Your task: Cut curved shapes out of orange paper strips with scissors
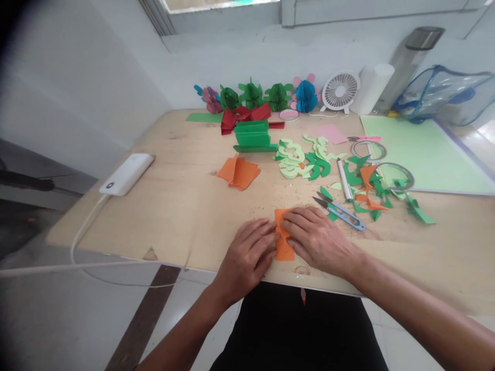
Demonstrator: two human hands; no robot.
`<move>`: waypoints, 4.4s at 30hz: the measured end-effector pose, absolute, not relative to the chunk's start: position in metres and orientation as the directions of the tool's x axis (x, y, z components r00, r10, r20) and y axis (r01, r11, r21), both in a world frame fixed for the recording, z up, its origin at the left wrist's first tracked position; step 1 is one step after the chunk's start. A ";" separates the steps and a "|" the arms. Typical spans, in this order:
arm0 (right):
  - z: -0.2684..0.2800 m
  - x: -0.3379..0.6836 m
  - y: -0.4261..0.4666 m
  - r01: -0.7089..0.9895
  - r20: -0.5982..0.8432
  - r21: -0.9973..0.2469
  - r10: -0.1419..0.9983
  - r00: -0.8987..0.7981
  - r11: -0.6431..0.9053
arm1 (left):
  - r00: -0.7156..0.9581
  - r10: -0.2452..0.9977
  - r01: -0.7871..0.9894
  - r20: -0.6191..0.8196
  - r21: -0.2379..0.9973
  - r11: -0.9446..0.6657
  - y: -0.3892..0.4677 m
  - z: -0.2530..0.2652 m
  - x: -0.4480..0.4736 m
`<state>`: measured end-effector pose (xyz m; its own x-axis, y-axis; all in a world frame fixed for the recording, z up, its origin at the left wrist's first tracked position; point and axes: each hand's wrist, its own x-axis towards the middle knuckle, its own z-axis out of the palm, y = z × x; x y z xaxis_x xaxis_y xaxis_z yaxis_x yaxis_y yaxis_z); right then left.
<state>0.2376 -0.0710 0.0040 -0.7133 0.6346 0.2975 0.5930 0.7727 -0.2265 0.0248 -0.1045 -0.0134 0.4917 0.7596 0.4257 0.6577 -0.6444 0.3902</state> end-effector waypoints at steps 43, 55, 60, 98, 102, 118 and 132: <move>0.008 0.229 -0.074 0.635 0.276 -0.172 0.655 -0.703 0.753 | 0.556 0.761 0.578 0.333 0.503 -0.643 -0.099 -0.010 0.015; 0.003 0.228 -0.077 0.638 0.298 -0.140 0.647 -0.702 0.757 | 0.505 0.770 0.558 0.391 0.533 -0.636 -0.099 -0.013 0.016; 0.004 0.228 -0.078 0.644 0.293 -0.128 0.649 -0.702 0.754 | 0.495 0.756 0.556 0.428 0.513 -0.654 -0.102 -0.013 0.014; 0.003 0.229 -0.078 0.646 0.283 -0.099 0.644 -0.711 0.757 | 0.641 0.671 0.562 0.371 0.368 -0.741 -0.100 -0.013 0.012; 0.003 0.229 -0.078 0.647 0.276 -0.105 0.647 -0.711 0.756 | 0.621 0.689 0.567 0.374 0.393 -0.724 -0.100 -0.011 0.014; 0.005 0.226 -0.081 0.665 0.251 -0.117 0.670 -0.699 0.737 | 0.550 0.724 0.600 0.417 0.406 -0.689 -0.102 -0.014 0.020; 0.006 0.226 -0.082 0.669 0.281 -0.084 0.662 -0.695 0.739 | 0.524 0.696 0.597 0.490 0.371 -0.711 -0.102 -0.015 0.022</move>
<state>0.2259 -0.0822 0.0064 -0.6951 0.6617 0.2812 0.6689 0.7385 -0.0843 0.0222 -0.1022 -0.0150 0.5239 0.6965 0.4904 0.5974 -0.7108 0.3713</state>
